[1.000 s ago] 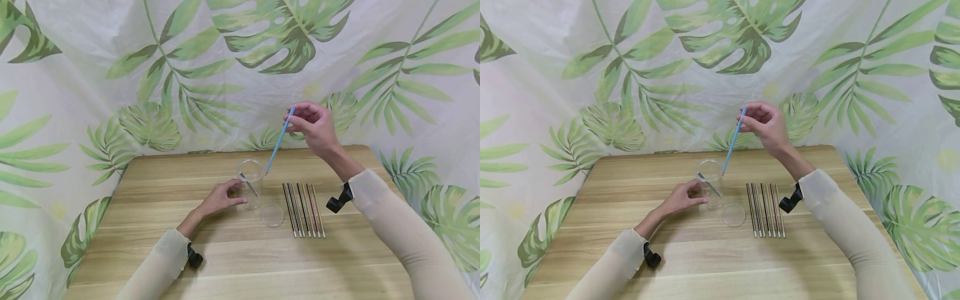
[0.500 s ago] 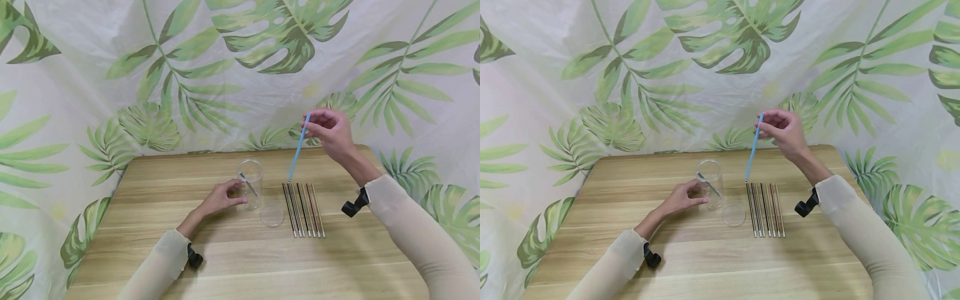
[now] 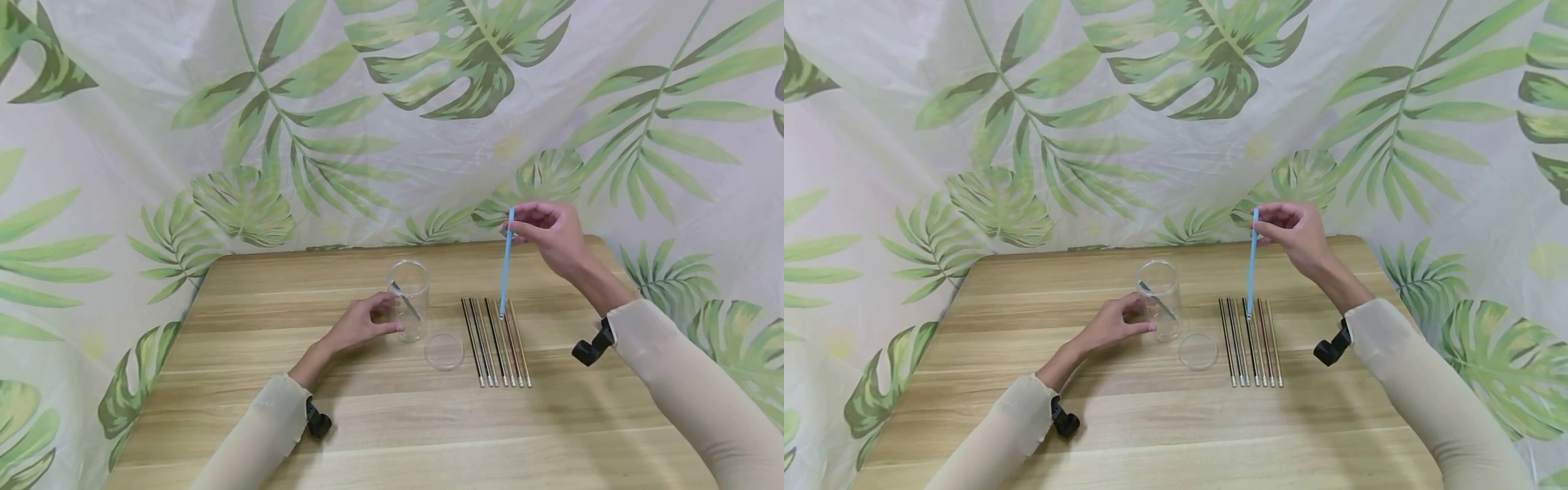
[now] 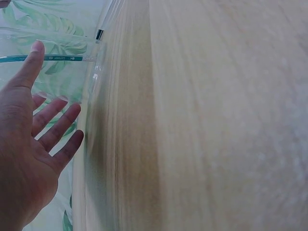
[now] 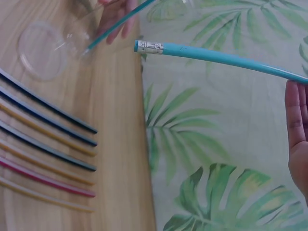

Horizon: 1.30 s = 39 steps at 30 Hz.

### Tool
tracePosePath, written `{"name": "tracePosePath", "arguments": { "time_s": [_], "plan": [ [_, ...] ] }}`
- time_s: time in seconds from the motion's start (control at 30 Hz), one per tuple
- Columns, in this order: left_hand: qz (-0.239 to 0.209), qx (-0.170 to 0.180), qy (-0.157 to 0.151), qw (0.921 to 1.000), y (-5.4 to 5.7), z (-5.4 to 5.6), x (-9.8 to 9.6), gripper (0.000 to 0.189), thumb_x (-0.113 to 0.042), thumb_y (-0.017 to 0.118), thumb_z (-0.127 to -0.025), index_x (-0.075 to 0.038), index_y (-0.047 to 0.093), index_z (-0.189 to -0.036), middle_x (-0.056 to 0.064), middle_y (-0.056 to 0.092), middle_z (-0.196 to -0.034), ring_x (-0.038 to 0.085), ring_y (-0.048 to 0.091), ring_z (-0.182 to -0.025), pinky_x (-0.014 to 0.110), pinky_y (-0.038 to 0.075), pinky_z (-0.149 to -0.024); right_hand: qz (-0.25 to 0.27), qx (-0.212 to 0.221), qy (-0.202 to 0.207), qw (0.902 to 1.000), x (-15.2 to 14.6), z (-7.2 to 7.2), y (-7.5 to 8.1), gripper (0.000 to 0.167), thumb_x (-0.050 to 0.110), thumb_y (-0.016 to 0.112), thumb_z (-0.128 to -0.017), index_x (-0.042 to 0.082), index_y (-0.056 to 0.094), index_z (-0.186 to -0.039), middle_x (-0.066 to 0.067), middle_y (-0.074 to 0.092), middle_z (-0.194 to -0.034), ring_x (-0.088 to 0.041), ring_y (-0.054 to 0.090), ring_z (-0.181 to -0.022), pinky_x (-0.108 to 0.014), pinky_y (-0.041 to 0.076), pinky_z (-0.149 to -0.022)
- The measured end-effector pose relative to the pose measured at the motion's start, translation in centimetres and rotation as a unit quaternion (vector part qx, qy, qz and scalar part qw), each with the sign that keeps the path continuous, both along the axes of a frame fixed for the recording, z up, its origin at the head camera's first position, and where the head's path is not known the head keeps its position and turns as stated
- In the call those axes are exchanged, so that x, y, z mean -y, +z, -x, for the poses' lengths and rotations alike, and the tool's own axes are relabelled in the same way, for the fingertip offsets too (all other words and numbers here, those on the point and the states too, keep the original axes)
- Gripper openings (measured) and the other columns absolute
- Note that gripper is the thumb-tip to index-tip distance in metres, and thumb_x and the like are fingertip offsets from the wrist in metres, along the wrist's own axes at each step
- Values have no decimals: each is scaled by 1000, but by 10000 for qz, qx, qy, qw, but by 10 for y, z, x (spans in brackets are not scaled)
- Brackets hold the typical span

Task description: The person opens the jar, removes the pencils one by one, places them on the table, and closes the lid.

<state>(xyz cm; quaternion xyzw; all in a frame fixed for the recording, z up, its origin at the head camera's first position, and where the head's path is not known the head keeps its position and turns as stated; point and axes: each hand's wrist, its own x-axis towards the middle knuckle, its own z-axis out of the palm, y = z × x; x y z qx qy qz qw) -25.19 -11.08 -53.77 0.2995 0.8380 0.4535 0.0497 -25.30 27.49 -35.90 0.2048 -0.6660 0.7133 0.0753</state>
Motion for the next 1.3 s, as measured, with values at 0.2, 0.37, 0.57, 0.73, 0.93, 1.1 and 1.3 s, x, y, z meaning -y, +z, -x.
{"name": "tracePosePath", "arguments": {
  "time_s": [0.2, 0.37, 0.57, 0.73, 0.93, 1.1, 1.3],
  "plan": [
    [5, -19, -19, 10000, 2, -1, 0, 62, -26, 90, -88, -1, 64, -138, 13, 75, -129, 27, 72, -114, 45, 59, -102, -315, 279, -53, 9991, -14, -1, -15, 11, -10, 73, -95, -3, 77, -103, -8, 78, -89, -16, 74, -75, -33, 66, -69],
    [-38, 51, -41, 10000, 5, -2, -1, 62, -25, 89, -89, 0, 63, -139, 16, 74, -130, 30, 72, -115, 47, 59, -103, -567, 519, -115, 9970, -24, -3, -31, 11, -8, 73, -95, -1, 77, -103, -11, 78, -90, -15, 74, -75, -32, 66, -69],
    [-58, 123, -58, 9999, 6, -3, -1, 62, -26, 88, -89, 0, 63, -139, 16, 74, -129, 29, 72, -116, 48, 58, -103, -863, 879, -146, 9923, -36, -6, -51, 9, -6, 73, -96, -3, 76, -105, -8, 79, -92, -16, 76, -79, -33, 66, -70],
    [-71, 178, -42, 9998, 7, -2, -1, 62, -27, 89, -89, 1, 63, -138, 15, 74, -127, 28, 71, -115, 48, 58, -102, -1326, 1255, -309, 9827, -45, -8, -67, 13, 2, 76, -97, -5, 74, -108, -9, 80, -94, -14, 76, -82, -34, 67, -73],
    [-63, 174, -32, 9998, 6, -2, 0, 62, -28, 89, -89, -1, 64, -138, 15, 74, -126, 28, 71, -114, 49, 59, -101, -1601, 1578, -393, 9736, -52, -10, -86, 19, 3, 76, -97, -10, 70, -110, -2, 79, -91, -11, 75, -82, -37, 67, -76],
    [-35, 185, -15, 9998, 5, -2, 0, 61, -28, 89, -89, -1, 64, -138, 14, 74, -126, 27, 71, -114, 48, 58, -102, -1524, 1917, -401, 9687, -59, -12, -100, 15, -1, 74, -97, -8, 71, -110, -5, 80, -91, -11, 76, -81, -40, 67, -79],
    [-47, 188, -20, 9998, 5, -2, -1, 61, -28, 89, -89, -1, 64, -137, 15, 74, -126, 28, 71, -114, 49, 58, -102, -1420, 2266, -411, 9627, -66, -14, -115, 33, -3, 72, -97, -23, 61, -121, -1, 79, -90, -11, 76, -82, -37, 67, -80]
  ]
}}
